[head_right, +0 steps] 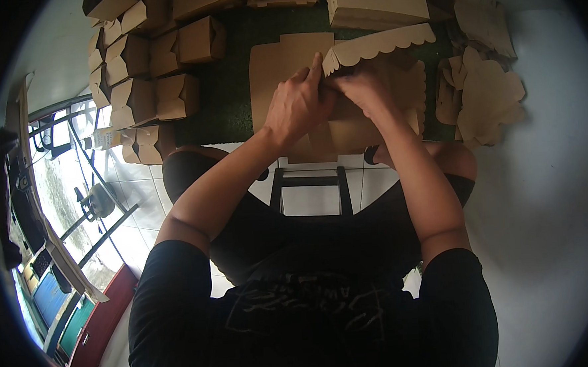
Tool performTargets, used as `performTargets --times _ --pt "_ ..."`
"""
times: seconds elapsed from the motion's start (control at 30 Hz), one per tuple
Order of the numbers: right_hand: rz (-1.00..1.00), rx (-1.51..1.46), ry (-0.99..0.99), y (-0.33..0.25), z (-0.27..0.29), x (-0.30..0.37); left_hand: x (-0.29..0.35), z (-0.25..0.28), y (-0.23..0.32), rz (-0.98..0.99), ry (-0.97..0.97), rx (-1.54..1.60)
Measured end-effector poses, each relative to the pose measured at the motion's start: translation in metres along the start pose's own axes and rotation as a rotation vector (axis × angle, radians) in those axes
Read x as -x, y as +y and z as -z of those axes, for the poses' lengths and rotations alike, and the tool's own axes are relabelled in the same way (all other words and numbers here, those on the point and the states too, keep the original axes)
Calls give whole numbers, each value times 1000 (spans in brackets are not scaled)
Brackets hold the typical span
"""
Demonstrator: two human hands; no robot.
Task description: The person assembles a flat cardboard takeout box by folding the sides and tucking the tabs into slots to form a rectangular container. The finished box is then placed on a stack of completed boxes.
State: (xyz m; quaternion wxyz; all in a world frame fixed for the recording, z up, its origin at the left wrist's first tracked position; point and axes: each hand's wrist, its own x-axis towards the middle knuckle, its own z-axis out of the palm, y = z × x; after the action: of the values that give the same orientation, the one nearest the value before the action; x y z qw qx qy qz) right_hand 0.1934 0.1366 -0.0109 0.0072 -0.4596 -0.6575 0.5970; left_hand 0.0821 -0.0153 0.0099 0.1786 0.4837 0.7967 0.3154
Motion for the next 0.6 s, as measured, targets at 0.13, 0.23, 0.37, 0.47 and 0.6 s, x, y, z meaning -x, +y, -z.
performTargets --times 0.13,0.23,0.37,0.47,0.6 --pt "22 -79 -28 -3 0 3 1 4 1 2 -29 -9" --pt "31 -71 -10 -1 0 3 0 6 1 -6 -42 -1" --pt "-62 9 -34 8 0 -5 1 6 1 -6 -45 0" --pt "-186 55 -32 16 -2 -12 1 4 0 -11 -46 -5" --pt "-141 -5 -21 17 -7 -8 0 4 -1 -34 -29 -12"
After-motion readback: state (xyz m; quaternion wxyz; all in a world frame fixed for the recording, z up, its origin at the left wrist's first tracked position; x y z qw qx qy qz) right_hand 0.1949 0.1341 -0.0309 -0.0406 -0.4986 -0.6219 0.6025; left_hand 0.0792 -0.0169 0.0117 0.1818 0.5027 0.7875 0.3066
